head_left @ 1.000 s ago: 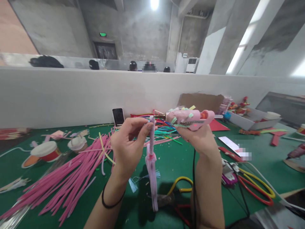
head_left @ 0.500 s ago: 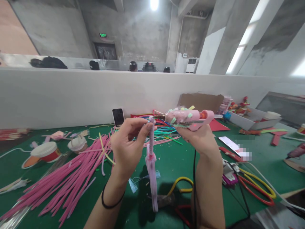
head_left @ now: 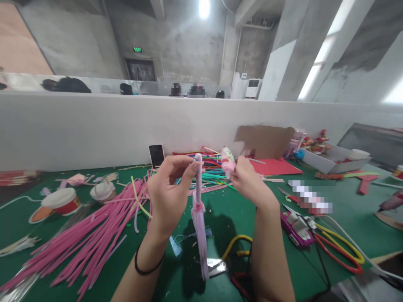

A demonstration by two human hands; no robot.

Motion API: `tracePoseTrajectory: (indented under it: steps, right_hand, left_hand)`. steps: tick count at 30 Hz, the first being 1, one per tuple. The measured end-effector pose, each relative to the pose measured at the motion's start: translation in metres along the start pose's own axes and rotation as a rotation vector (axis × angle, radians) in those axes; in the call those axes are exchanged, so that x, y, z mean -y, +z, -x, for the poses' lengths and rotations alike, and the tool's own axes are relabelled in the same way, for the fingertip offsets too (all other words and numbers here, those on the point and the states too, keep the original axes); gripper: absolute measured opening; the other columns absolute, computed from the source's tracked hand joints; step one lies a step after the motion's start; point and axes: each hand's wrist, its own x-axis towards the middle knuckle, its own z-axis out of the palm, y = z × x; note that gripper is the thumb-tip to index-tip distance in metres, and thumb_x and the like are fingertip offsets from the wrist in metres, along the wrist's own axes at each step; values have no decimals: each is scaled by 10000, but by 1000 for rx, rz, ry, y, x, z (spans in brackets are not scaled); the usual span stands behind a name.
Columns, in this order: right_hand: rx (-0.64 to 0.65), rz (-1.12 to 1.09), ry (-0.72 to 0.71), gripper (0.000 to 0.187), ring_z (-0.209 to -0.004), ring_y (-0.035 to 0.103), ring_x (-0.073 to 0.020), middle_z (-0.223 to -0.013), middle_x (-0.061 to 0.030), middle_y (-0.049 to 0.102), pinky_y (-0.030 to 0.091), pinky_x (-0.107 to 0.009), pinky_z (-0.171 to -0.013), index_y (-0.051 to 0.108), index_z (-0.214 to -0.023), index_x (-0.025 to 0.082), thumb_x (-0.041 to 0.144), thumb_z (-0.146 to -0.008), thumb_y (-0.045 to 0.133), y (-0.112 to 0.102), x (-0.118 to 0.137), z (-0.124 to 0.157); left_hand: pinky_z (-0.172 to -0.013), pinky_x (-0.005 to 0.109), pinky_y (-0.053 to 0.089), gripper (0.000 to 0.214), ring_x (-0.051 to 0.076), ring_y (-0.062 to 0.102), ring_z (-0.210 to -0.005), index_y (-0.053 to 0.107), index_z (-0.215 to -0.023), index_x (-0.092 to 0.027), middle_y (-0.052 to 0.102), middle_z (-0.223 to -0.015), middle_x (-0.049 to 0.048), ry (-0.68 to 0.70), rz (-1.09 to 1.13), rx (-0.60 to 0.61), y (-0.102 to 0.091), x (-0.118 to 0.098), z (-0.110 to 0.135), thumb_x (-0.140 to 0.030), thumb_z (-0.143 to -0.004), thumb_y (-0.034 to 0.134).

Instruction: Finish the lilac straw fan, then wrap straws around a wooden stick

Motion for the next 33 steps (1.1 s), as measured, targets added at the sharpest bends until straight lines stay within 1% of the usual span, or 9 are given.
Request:
tracePoseTrajectory:
  steps: [3,6,12,22,25,26,28,30,33]
  right_hand:
    - [319,168,82,333,-1097,547,-299,-1173,-220,560,435,-334,-812,487,-1121,82,156,-809,577,27,-15,-16]
    - [677,160,65,440,-935,625,-252,-1060,-141,650,438,-270,-679,570,-1045,115,195,-658,764,50,-25,-33]
    - [861,164,62,396,-769,658,-226,-888,-64,713,420,-256,-582,668,-879,160,281,-549,849,67,-34,-34]
    - [837,323,237,240,-869,695,-305,-869,-135,727,500,-318,-690,713,-735,157,164,-537,849,71,-31,12]
    - [704,238,150,252,-1062,643,-293,-1068,-166,702,493,-348,-836,702,-966,147,296,-764,725,52,-3,6]
    - [621,133,59,250,-1121,615,-229,-1153,-124,680,471,-322,-904,667,-1060,183,342,-879,601,45,10,3]
    - [365,-486,-182,288,-1086,628,-181,-1163,-103,676,479,-313,-921,628,-1111,179,379,-950,497,31,37,0]
    - [386,-955,-264,307,-1051,647,-168,-1133,-81,684,515,-317,-888,610,-1101,191,431,-941,504,24,62,-2]
    - [431,-1236,-197,276,-816,697,-158,-882,-41,713,560,-307,-754,594,-932,180,438,-849,642,26,87,-2]
  left_hand:
    - [-690,279,615,88,141,713,-725,666,-907,-215,718,-847,-1,-16,17,-15,-1,1,-1,-209,-829,709]
    - [-690,269,611,88,141,712,-731,665,-898,-214,720,-835,2,-31,33,-10,-2,3,-4,-224,-825,713]
    - [-668,231,599,113,129,710,-711,648,-867,-200,729,-803,8,-78,10,5,-8,7,-13,-266,-816,724]
    - [-654,260,623,191,155,720,-719,627,-857,-187,737,-798,23,-148,93,44,-18,12,-21,-338,-802,731]
    - [-647,260,618,188,160,721,-728,631,-859,-183,737,-801,28,-143,100,34,-19,14,-22,-332,-803,730]
    - [-651,261,616,186,159,720,-730,634,-859,-182,737,-805,29,-137,91,28,-20,15,-22,-330,-802,731]
    - [-657,256,608,187,153,716,-723,638,-859,-184,738,-806,29,-127,60,10,-21,16,-23,-332,-798,734]
    - [-638,243,596,190,143,708,-700,640,-853,-190,736,-793,24,-125,15,-3,-23,17,-24,-344,-795,736]
    - [-609,233,575,187,138,696,-676,647,-837,-201,727,-756,14,-121,-57,-25,-30,19,-28,-358,-790,738]
